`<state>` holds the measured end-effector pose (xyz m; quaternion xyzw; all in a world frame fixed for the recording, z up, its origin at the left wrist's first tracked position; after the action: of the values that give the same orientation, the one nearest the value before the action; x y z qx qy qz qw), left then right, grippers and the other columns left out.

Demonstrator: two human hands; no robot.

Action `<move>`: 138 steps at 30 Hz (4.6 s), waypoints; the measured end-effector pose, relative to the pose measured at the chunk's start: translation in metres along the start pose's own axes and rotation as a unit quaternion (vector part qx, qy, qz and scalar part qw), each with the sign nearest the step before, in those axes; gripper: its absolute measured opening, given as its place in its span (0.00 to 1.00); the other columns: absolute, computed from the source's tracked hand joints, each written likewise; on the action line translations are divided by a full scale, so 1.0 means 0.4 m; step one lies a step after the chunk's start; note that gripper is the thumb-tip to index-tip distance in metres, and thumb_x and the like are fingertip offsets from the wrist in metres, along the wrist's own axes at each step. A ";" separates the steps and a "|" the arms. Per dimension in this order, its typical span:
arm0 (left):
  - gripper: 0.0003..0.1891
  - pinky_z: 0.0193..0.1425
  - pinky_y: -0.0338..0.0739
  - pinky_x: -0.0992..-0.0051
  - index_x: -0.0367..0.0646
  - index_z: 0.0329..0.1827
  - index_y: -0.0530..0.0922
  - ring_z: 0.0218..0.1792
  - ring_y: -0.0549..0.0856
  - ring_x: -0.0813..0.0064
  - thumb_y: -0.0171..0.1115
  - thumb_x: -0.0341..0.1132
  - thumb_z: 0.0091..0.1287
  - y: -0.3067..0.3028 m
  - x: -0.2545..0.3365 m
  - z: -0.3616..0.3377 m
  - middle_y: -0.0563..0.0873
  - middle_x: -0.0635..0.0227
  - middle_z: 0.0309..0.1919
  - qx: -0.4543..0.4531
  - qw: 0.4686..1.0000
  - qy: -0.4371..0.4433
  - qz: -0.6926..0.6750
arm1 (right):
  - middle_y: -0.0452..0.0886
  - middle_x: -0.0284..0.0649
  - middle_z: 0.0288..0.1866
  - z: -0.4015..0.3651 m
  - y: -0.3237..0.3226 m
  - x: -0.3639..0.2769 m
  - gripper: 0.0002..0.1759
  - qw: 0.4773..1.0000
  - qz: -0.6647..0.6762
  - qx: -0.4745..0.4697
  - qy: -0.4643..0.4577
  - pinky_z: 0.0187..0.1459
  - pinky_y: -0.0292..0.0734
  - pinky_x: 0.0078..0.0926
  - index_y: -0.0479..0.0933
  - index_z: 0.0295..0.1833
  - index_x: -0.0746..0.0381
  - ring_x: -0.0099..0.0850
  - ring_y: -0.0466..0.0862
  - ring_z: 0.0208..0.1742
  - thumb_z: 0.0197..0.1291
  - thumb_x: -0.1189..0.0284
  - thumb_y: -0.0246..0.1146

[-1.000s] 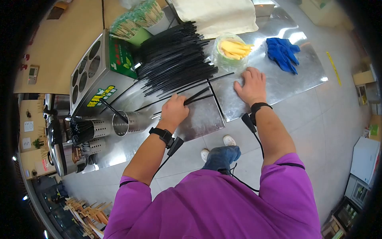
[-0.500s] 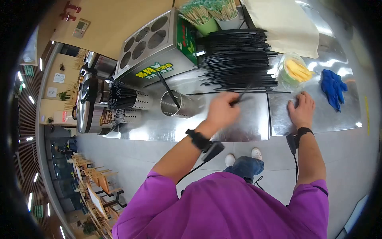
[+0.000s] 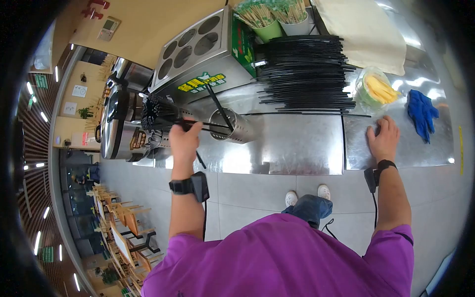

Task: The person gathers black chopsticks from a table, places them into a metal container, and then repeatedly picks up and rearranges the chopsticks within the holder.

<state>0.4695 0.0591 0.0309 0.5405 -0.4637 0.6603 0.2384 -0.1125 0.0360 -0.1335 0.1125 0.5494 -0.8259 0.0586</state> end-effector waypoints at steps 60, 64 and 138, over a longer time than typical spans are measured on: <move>0.10 0.53 0.79 0.60 0.48 0.42 0.86 0.47 0.84 0.56 0.60 0.28 0.59 0.651 -0.161 -0.072 0.87 0.62 0.41 -0.232 0.743 0.343 0.525 | 0.76 0.41 0.62 0.002 -0.021 -0.004 0.22 0.999 0.024 0.003 0.031 0.72 0.58 0.49 0.77 0.49 0.58 0.42 0.71 0.69 0.52 0.58 0.69; 0.08 0.52 0.79 0.62 0.49 0.36 0.86 0.45 0.84 0.59 0.61 0.28 0.56 0.669 -0.143 -0.078 0.86 0.64 0.36 -0.192 0.737 0.401 0.509 | 0.76 0.42 0.62 0.004 -0.029 -0.008 0.22 1.000 0.022 0.005 0.022 0.71 0.59 0.49 0.78 0.47 0.59 0.43 0.71 0.68 0.51 0.58 0.69; 0.12 0.53 0.77 0.61 0.45 0.47 0.82 0.45 0.83 0.58 0.59 0.28 0.60 0.764 -0.113 -0.189 0.83 0.63 0.39 -0.229 0.758 0.442 0.421 | 0.76 0.42 0.62 0.005 -0.028 -0.004 0.22 0.999 0.025 -0.001 0.033 0.72 0.58 0.53 0.77 0.48 0.58 0.43 0.70 0.69 0.52 0.58 0.69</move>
<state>0.1964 -0.0061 -0.1189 -0.1317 -0.6253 0.7335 0.2318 -0.1135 0.0385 -0.1223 0.1532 0.5490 -0.8194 0.0607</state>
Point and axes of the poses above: each hand's wrist, its own z-axis towards the middle knuckle, its own y-axis out of the palm, x = y × z, the point moved 7 cm from there along z, towards the middle knuckle
